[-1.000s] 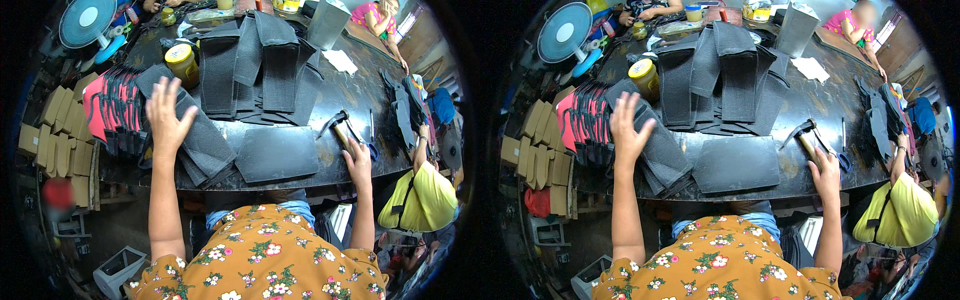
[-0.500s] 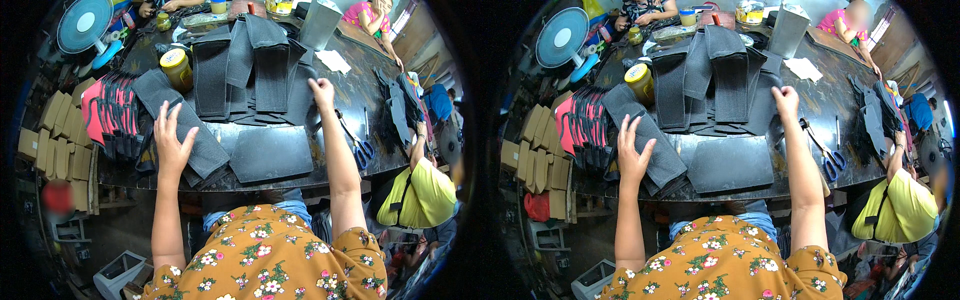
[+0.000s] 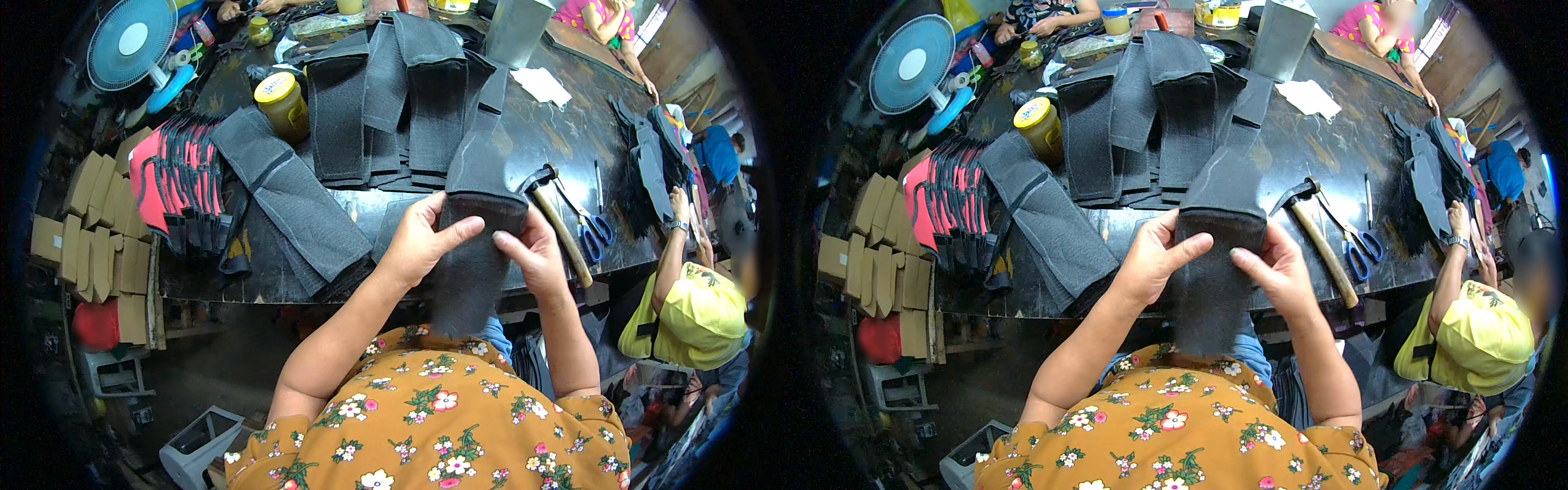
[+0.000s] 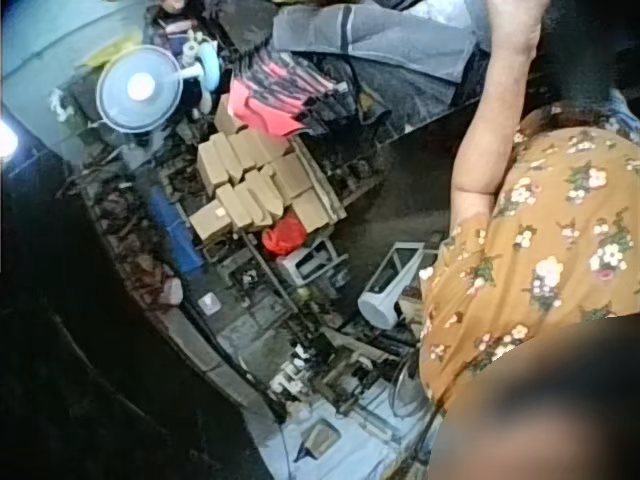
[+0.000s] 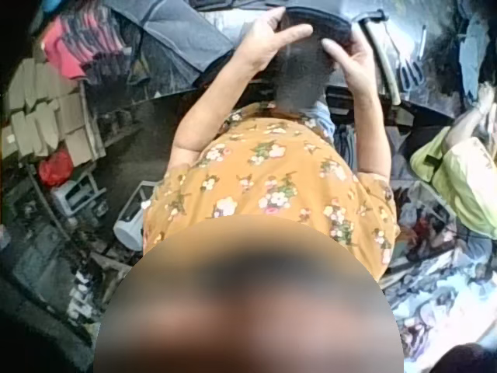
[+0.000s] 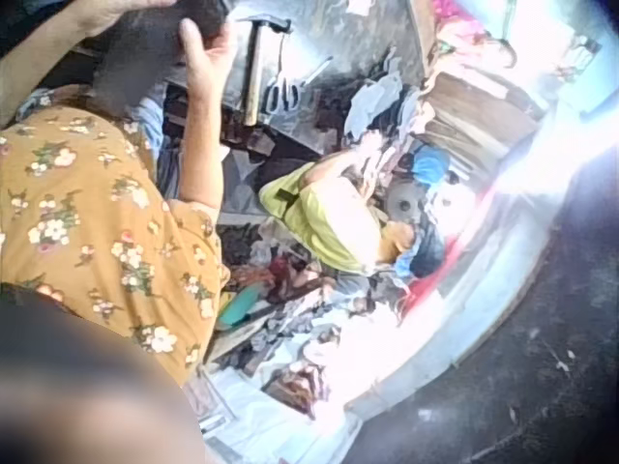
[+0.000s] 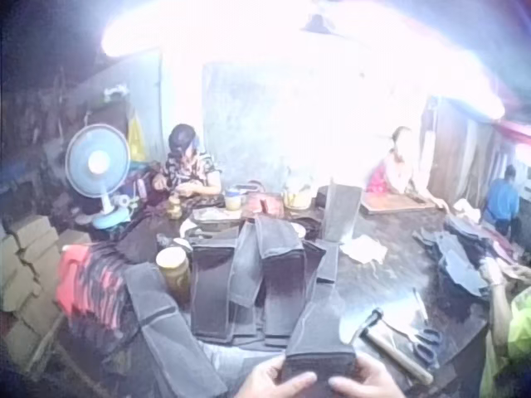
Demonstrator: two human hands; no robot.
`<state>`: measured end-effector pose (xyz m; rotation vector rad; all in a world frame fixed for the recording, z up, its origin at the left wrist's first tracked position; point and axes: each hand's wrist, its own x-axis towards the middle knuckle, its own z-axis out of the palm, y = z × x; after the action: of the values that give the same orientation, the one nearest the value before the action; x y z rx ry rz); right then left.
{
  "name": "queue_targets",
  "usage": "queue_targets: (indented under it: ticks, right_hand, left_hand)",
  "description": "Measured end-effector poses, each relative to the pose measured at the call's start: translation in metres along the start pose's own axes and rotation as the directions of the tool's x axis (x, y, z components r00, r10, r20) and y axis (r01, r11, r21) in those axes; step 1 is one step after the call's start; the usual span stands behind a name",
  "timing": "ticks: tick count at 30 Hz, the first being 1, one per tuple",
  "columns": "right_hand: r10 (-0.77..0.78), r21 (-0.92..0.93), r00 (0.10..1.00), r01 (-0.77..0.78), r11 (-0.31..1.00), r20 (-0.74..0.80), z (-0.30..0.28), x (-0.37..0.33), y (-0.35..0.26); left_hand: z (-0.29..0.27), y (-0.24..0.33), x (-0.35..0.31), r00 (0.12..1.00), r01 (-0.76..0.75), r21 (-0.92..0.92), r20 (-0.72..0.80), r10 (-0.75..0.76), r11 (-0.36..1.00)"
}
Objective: The person repeatedly picks up small black fabric pieces, folds them, and uses a hammer to strike the folded edge on a workbench. They then place the finished pieces into a growing stack. The process is repeated for multiple pieces throughout the clip.
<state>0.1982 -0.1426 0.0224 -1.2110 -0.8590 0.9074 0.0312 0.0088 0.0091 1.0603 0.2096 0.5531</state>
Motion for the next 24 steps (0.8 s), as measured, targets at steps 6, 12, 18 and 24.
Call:
queue_targets:
  ticks: [6,12,18,24]
  right_hand:
    - [0.073,0.319,0.997,-0.078,0.945,0.025,0.015,-0.005,-0.013]
    - [0.246,0.279,0.967,-0.220,0.935,-0.062,0.026,-0.007,-0.022]
    - [0.202,0.160,0.979,-0.199,0.967,-0.006,0.023,-0.018,-0.025]
    - [0.167,0.186,0.984,-0.177,0.966,0.068,0.019,-0.023,-0.027]
  left_hand:
    - [0.007,0.003,-0.004,0.996,-0.073,0.040,-0.046,0.075,0.997]
    - [0.010,0.011,-0.017,0.998,-0.052,0.093,0.028,0.050,0.994]
    - [0.011,0.014,-0.014,0.987,0.150,0.025,0.061,-0.151,0.988]
    - [0.010,0.015,-0.019,0.993,0.075,0.080,0.087,-0.082,0.994]
